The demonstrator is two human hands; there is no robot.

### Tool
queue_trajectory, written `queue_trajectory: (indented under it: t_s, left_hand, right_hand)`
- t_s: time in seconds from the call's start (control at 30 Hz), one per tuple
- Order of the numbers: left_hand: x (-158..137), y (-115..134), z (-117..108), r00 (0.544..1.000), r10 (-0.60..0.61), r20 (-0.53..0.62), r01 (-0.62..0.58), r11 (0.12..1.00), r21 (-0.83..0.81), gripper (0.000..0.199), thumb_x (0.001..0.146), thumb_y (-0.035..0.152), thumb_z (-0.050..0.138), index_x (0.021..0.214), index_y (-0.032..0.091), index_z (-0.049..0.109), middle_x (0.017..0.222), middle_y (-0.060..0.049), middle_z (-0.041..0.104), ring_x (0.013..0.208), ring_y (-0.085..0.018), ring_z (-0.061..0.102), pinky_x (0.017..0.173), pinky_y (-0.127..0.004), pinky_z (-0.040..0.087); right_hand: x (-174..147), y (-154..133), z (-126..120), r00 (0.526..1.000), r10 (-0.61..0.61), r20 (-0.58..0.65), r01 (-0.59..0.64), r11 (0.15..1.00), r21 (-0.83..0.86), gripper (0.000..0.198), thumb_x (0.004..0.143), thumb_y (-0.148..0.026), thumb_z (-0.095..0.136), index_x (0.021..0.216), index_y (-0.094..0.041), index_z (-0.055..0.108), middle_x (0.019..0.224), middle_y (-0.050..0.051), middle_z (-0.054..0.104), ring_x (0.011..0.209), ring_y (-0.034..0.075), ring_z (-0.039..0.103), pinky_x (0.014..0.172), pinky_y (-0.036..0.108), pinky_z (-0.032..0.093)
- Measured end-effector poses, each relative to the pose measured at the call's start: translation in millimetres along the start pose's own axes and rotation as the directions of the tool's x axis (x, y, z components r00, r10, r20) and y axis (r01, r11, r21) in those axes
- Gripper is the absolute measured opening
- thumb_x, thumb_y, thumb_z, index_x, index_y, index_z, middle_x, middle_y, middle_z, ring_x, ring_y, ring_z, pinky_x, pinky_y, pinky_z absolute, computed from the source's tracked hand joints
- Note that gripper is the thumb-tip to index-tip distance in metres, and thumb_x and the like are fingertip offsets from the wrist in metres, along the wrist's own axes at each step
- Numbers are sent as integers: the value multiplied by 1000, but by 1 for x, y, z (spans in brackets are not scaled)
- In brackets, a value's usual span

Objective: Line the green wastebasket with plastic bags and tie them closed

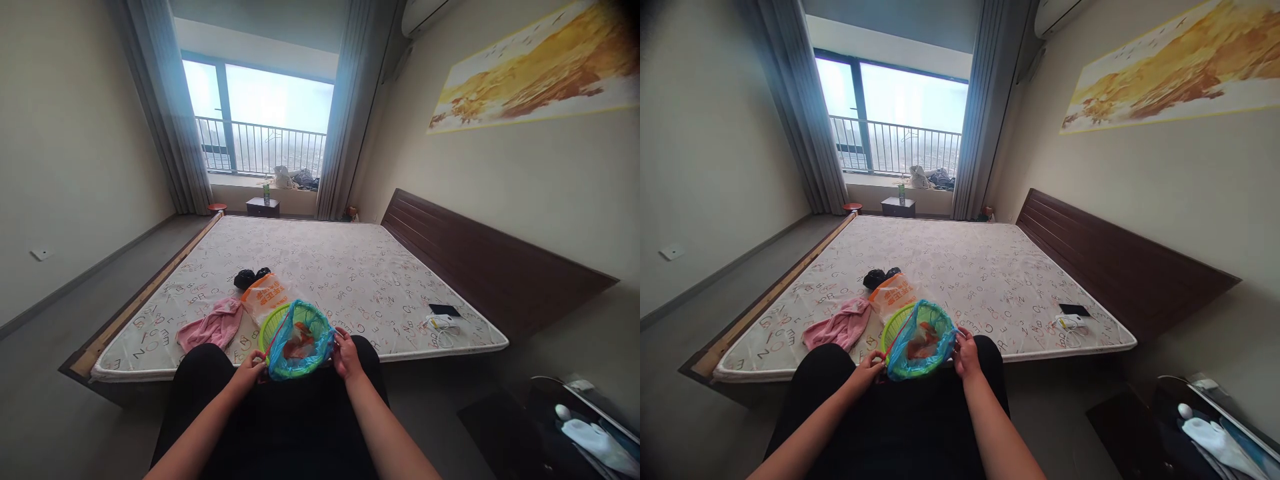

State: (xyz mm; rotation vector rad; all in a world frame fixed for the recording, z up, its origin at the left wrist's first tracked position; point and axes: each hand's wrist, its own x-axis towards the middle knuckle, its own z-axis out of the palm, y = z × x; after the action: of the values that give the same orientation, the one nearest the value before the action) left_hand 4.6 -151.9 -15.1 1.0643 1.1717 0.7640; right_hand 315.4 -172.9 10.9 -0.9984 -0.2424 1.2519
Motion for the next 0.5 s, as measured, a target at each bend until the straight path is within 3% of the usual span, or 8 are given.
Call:
queue_trajectory:
  t_s: [0.13,0.3,0.5]
  left_hand:
    - [-2,0,3,999,23,31,-25,997,69,37,66,41,75,85,23,49,54,6,60,39,-9,47,43,-19,34]
    - [-3,-2,4,999,7,48,-12,994,107,34,67,43,71,83,24,48,48,8,57,37,-9,44,43,-20,32]
    - [-1,-6,3,999,-21,24,18,994,108,29,68,38,70,81,24,48,46,9,53,40,-11,47,45,-19,34]
  right_hand:
    - [7,4,-4,985,-71,-155,67,997,-35,39,66,-28,82,94,-25,55,68,-5,66,58,13,63,49,21,45]
    - [6,4,-3,971,-171,-169,156,983,-101,41,63,-38,83,92,-24,57,64,-6,62,54,12,59,47,21,44]
    - [6,4,0,978,-162,-131,141,978,-152,52,56,-49,87,90,-23,57,66,-4,66,57,16,63,52,25,49]
